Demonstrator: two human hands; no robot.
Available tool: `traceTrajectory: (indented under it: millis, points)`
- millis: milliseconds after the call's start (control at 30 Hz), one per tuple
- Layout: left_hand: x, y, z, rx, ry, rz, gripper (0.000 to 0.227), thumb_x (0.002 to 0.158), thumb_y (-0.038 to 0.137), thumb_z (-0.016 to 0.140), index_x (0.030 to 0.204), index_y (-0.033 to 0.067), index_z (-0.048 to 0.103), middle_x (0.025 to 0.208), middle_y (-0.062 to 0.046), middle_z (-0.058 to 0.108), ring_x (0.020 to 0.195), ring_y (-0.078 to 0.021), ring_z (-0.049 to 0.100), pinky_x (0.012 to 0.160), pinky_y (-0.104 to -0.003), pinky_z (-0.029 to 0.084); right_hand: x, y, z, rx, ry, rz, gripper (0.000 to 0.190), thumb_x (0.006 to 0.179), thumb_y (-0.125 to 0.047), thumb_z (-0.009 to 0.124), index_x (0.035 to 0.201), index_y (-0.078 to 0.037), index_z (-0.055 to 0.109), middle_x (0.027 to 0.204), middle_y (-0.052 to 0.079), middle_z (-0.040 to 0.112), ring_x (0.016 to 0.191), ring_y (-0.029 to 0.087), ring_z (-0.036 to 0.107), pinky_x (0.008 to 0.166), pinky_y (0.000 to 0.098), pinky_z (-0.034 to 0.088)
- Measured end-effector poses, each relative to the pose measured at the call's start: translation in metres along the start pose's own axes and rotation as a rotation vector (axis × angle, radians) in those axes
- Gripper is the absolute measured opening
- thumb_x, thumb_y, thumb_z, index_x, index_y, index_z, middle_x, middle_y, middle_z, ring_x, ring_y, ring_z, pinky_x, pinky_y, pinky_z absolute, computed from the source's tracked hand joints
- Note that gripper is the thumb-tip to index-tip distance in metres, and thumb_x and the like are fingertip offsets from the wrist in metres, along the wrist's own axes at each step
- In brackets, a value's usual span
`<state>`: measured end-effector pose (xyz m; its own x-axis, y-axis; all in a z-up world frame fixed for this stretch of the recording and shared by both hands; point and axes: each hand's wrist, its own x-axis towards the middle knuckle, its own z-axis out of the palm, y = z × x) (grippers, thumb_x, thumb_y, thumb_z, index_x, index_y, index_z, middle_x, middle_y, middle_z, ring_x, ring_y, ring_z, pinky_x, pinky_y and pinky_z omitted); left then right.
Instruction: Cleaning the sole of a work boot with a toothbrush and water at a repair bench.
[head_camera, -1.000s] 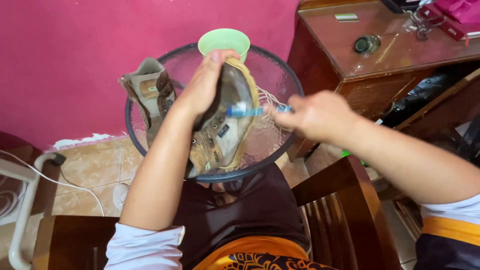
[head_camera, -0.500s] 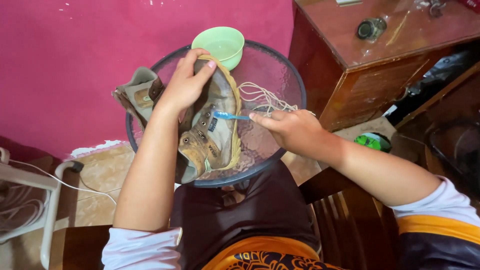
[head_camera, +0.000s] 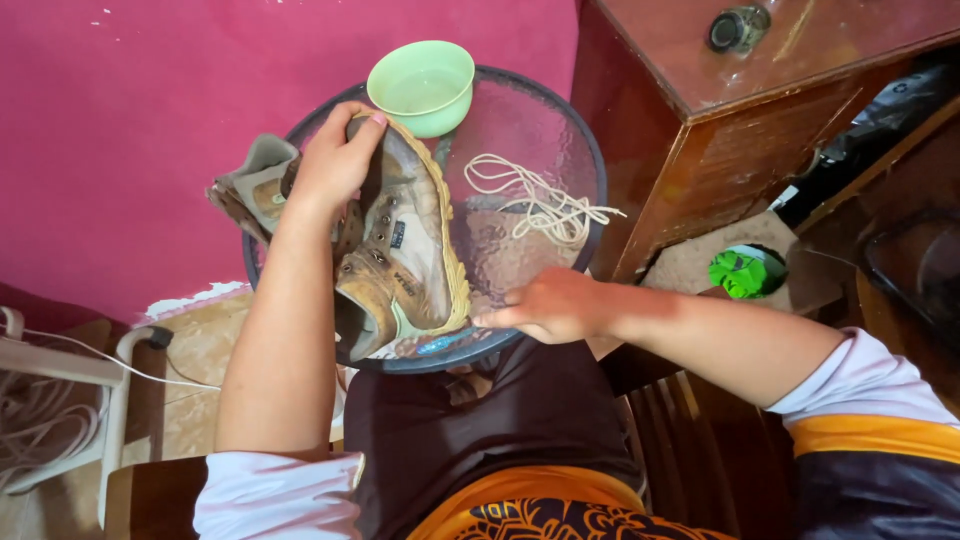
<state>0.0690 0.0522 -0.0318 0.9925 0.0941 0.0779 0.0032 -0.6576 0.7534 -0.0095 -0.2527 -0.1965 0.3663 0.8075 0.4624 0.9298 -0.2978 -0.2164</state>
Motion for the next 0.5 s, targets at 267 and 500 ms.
traceTrajectory:
  millis: [267, 500]
  points:
    - [-0.024, 0.007, -0.003, 0.099, -0.006, -0.078, 0.043, 0.098, 0.062, 0.050, 0.128, 0.0357, 0.065, 0.130, -0.018, 0.066, 0.132, -0.0354, 0.055, 0.111, -0.047, 0.045, 0.015, 0.012, -0.005, -0.213, 0.046, -0.171, 0.056, 0.094, -0.025, 0.059, 0.147, -0.040, 0.053, 0.082, 0.000, 0.060, 0.059, 0.025, 0.066, 0.056, 0.0387, 0.055]
    - [0.001, -0.026, 0.023, 0.160, -0.024, -0.105, 0.050, 0.098, 0.064, 0.046, 0.130, 0.0309, 0.065, 0.130, -0.021, 0.066, 0.132, -0.0384, 0.055, 0.111, -0.049, 0.043, 0.024, 0.005, -0.005, -0.180, 0.053, -0.199, 0.060, 0.093, -0.018, 0.061, 0.147, -0.041, 0.051, 0.078, 0.000, 0.058, 0.058, 0.024, 0.062, 0.055, 0.0378, 0.052]
